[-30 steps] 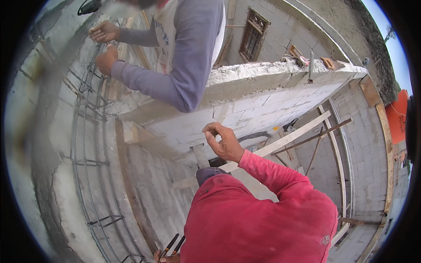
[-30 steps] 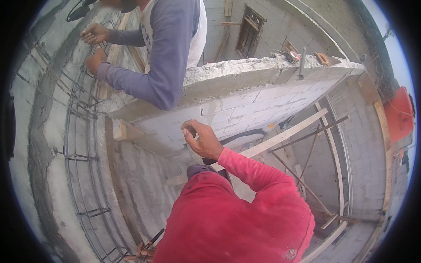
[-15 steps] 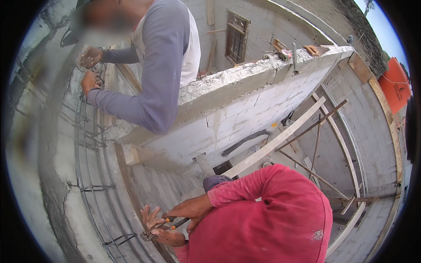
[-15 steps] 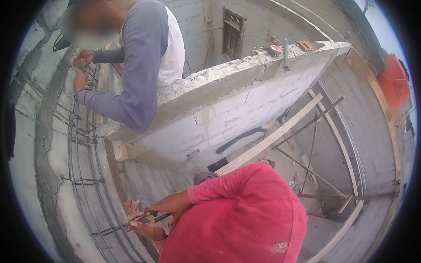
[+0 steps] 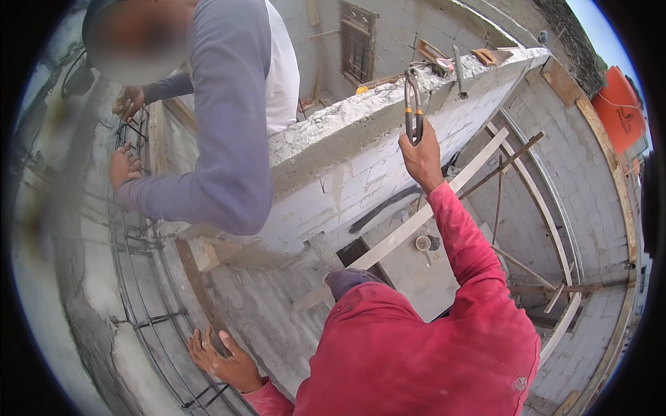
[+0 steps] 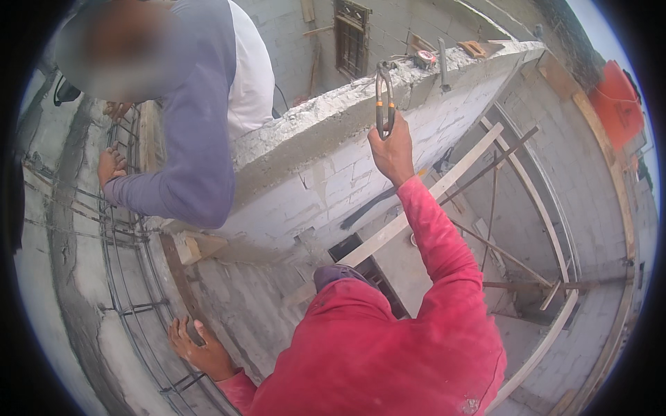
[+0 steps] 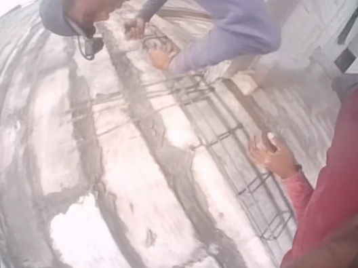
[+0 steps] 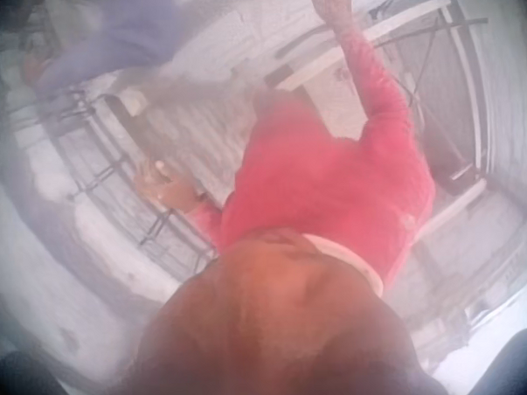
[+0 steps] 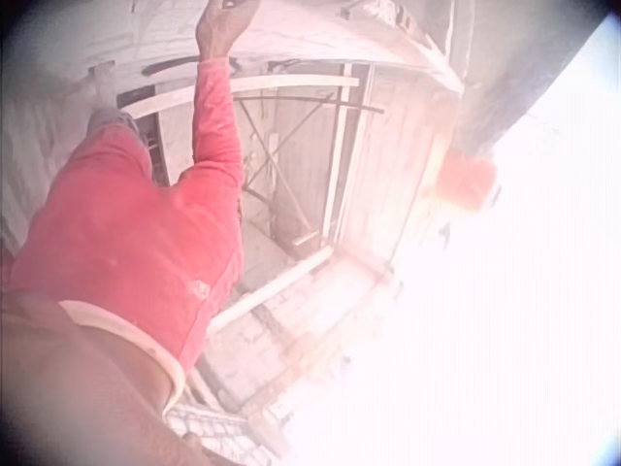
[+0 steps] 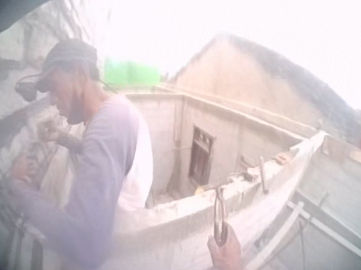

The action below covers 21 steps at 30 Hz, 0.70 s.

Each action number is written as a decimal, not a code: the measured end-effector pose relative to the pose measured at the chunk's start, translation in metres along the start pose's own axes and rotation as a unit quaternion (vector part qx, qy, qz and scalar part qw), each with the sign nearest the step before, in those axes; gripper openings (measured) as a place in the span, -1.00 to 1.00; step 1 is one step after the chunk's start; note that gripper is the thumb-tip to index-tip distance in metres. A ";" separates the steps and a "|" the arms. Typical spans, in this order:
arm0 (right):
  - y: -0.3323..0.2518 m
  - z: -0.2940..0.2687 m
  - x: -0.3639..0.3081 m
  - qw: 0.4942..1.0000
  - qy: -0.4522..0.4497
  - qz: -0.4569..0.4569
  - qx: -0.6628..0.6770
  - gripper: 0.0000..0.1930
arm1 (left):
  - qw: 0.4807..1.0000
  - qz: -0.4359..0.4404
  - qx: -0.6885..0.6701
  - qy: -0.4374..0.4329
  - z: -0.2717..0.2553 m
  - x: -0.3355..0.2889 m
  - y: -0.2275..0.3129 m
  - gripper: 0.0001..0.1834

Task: The person uses pliers to tie wire around a metal rebar grid attached to a concrete ceiling. They repeatedly position the wire and twist it to secure the rebar sections together.

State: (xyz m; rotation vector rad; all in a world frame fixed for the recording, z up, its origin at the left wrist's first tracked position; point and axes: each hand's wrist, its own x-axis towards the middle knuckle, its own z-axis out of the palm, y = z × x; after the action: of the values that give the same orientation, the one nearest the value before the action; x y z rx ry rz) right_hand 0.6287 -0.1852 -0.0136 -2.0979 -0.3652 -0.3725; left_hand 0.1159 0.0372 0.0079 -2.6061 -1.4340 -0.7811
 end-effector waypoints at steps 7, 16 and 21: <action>0.073 0.004 0.159 0.981 -0.059 0.057 -0.175 -0.40 | 0.997 -0.055 0.035 -0.032 0.021 0.007 -0.008 -0.54; 0.098 0.037 0.170 0.974 -0.040 0.047 -0.217 -0.40 | 0.992 -0.022 0.116 -0.033 0.017 0.000 -0.006 -0.49; 0.074 0.040 0.146 0.984 -0.007 -0.022 -0.175 -0.44 | 0.991 -0.032 0.123 -0.051 0.015 0.000 -0.005 -0.48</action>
State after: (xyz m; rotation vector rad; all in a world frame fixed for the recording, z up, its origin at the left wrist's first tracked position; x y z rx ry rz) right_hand 0.7959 -0.1725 -0.0317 -2.4390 -0.3764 -0.4756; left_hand 0.1180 0.0450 -0.0061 -2.4556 -1.5360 -0.4497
